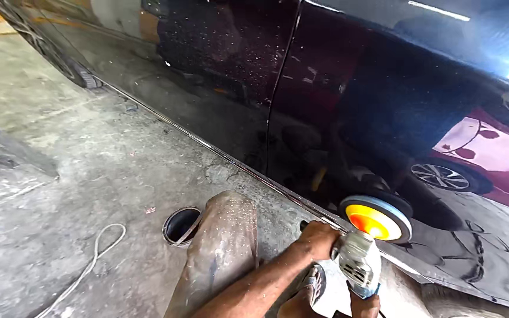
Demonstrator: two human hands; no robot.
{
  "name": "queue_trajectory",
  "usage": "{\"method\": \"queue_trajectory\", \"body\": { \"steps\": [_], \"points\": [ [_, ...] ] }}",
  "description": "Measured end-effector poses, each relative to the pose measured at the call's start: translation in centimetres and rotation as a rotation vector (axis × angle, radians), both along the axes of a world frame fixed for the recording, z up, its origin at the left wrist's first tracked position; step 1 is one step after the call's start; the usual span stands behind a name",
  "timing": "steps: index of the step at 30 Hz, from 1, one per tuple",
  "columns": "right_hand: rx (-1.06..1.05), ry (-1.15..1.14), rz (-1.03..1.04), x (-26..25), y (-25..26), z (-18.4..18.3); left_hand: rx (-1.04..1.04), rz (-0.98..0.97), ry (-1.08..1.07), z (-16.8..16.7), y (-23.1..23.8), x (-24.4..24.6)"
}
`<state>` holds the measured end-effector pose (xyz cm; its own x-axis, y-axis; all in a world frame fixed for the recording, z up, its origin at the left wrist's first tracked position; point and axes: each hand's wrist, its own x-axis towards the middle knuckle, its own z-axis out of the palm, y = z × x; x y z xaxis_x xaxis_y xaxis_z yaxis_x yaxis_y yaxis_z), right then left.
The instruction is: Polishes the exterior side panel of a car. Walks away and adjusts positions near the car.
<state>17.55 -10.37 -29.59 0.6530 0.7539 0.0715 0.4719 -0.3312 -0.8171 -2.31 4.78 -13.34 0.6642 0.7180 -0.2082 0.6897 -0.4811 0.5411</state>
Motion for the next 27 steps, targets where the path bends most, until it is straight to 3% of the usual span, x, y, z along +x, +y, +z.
{"method": "queue_trajectory", "body": {
  "steps": [4, 7, 14, 18, 24, 27],
  "points": [
    [0.031, 0.144, -0.060, 1.8, -1.7, -1.6, 0.025, -0.101, 0.052, 0.8, -1.3, 5.0],
    [0.066, 0.188, -0.063, 2.1, -1.8, -2.2, 0.019, -0.120, 0.086, 1.3, -1.5, 5.8],
    [-0.056, 0.093, 0.100, -0.7, 1.4, -1.8, -0.066, 0.117, 0.166, 0.1, -1.0, -1.0],
    [-0.050, 0.087, 0.132, -1.3, 3.1, -1.7, -0.038, 0.172, 0.245, 1.3, -0.9, -1.8],
    [0.043, 0.245, 0.064, 0.1, 1.6, -3.9, 0.009, 0.040, 0.332, 2.9, -2.1, 3.7],
    [0.019, 0.356, 0.011, 1.3, 0.5, -2.2, 0.057, -0.041, 0.303, 4.1, -3.6, 8.0]
  ]
}}
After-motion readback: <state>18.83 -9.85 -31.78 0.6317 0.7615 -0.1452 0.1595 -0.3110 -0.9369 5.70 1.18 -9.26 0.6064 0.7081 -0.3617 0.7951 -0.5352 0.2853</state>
